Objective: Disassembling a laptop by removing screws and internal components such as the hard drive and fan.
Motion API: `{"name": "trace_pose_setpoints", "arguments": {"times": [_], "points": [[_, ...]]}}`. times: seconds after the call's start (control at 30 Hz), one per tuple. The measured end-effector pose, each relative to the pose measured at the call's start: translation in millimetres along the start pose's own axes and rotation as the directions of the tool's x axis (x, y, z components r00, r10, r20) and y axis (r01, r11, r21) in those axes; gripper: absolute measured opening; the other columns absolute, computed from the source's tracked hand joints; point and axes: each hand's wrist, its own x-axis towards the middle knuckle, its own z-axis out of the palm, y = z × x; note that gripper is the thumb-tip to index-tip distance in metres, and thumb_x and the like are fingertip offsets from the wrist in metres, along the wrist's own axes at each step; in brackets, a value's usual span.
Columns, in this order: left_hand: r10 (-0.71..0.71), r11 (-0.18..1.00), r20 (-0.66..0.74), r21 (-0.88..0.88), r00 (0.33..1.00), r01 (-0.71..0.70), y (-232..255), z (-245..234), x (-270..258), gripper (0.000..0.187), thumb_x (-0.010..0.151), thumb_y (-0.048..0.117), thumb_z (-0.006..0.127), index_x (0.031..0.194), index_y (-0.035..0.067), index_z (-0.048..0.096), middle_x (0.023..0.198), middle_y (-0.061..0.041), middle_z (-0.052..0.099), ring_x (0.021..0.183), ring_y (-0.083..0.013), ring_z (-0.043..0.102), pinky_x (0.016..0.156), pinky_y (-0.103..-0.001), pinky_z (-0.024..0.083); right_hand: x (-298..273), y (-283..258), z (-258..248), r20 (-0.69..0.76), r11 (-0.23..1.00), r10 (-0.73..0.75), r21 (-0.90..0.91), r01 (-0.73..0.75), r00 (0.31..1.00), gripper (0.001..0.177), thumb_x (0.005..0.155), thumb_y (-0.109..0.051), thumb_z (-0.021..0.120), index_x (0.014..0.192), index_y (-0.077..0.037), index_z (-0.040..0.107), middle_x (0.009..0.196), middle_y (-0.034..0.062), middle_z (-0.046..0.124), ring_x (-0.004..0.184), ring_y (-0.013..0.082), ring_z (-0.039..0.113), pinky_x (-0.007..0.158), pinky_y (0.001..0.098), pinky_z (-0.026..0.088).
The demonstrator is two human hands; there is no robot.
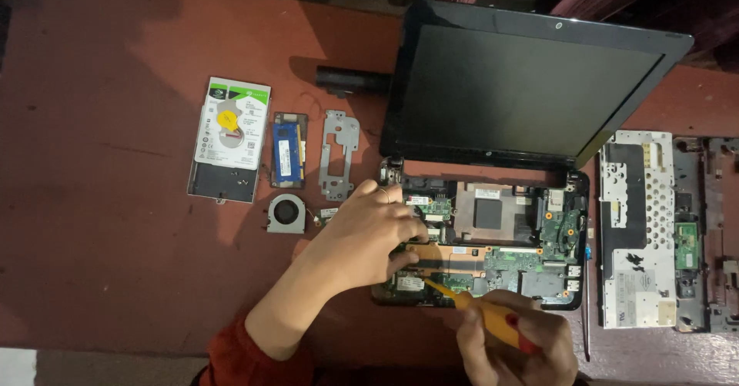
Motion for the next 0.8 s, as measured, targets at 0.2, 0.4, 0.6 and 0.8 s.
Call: {"name": "trace_pose_setpoints", "arguments": {"times": [0.2,0.4,0.6,0.8], "points": [[0.010,1.000,-0.015,0.001,1.000,-0.010,0,-1,0,0.033,0.086,0.036,0.068,0.112,0.016,0.072,0.103,-0.001,0.071,0.107,-0.0265,0.052,0.086,-0.043,0.035,-9,35,-3,-0.075,0.977,-0.185,-0.124,0.175,0.980,0.035,0.080,-0.008,0.075,0.094,-0.010,0.043,0.083,0.0088,0.053,0.077,0.0202,0.073,0.064,0.0188,0.052],[-0.009,1.000,0.031,-0.007,0.999,0.010,0,-2,0,0.036,0.087,0.037,0.065,0.116,0.016,0.071,0.107,-0.002,0.071,0.110,-0.0265,0.052,0.090,-0.043,0.035,-6,21,-3,-0.059,0.994,-0.087,-0.069,0.082,0.995,0.032,0.078,-0.006,0.076,0.092,-0.009,0.047,0.083,0.0068,0.054,0.075,0.0161,0.073,0.060,0.0153,0.054],[-0.008,1.000,0.033,-0.018,0.999,0.009,0,-4,0,0.034,0.088,0.037,0.064,0.114,0.015,0.070,0.108,-0.001,0.071,0.110,-0.0268,0.052,0.089,-0.044,0.034,8,-10,-6,0.070,0.990,0.041,-0.139,-0.031,0.997,0.020,0.078,-0.002,0.070,0.076,0.000,0.050,0.082,0.0167,0.070,0.053,0.0101,0.067,0.042,0.0157,0.052],[-0.001,1.000,0.019,-0.014,1.000,0.002,0,-2,0,0.032,0.086,0.033,0.067,0.111,0.015,0.071,0.106,-0.003,0.071,0.110,-0.0273,0.052,0.089,-0.045,0.036,-7,28,-2,-0.071,0.992,-0.120,-0.046,0.116,0.990,0.035,0.077,-0.009,0.075,0.091,-0.009,0.043,0.081,0.0110,0.060,0.075,0.0201,0.073,0.055,0.0175,0.055]]}}
